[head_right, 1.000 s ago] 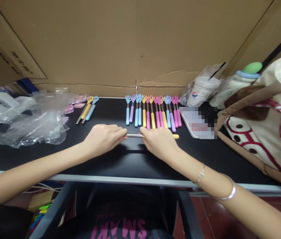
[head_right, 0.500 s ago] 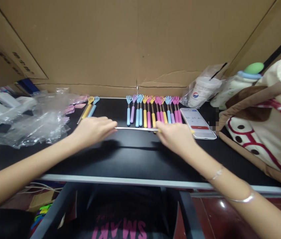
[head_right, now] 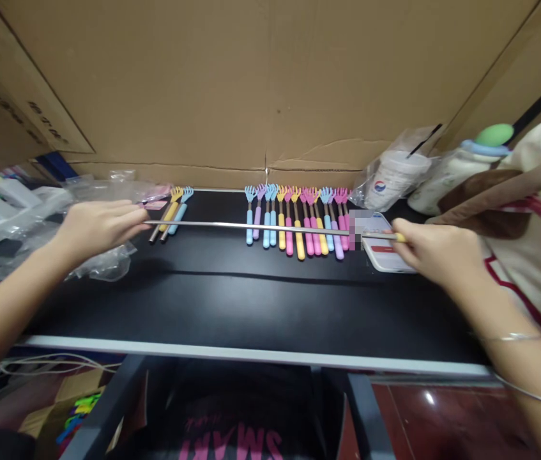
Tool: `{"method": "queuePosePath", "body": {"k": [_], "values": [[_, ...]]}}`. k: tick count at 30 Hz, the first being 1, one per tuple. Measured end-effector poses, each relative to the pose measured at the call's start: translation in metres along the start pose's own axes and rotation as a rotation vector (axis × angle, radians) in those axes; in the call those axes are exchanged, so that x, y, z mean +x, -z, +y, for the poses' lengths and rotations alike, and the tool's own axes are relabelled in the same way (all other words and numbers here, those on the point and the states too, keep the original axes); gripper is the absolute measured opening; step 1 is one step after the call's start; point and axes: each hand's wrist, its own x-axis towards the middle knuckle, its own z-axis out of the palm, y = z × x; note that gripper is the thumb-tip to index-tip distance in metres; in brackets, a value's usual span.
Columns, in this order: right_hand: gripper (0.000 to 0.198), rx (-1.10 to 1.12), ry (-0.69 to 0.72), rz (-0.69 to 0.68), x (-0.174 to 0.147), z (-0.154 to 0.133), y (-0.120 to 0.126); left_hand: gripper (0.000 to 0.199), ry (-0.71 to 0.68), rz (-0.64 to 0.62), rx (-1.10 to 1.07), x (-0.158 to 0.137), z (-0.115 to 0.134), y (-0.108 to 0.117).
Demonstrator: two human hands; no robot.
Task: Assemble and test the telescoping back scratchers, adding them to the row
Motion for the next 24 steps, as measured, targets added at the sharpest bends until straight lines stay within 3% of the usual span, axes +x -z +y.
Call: {"method": "queuePosePath", "body": {"k": [5, 11, 19, 24], "values": [[0.028, -0.004, -0.038, -0.156, -0.013, 0.023, -0.006, 0.038, -0.088, -0.030, 0.180, -0.013, -0.011, -0.002], [0.024, 0.052, -0.136, -0.229, -0.016, 0.021, 0.005, 0.038, -0.035, -0.066, 0.222, -0.015, -0.013, -0.001], [0.022, 0.025, -0.188, -0.322, -0.020, 0.046, -0.012, 0.033, 0.061, -0.111, 0.198, -0.028, -0.032, -0.001], [0.022, 0.000, -0.206, -0.391, -0.018, 0.046, -0.013, 0.032, 0.100, -0.110, 0.166, -0.032, -0.035, -0.001]]}}
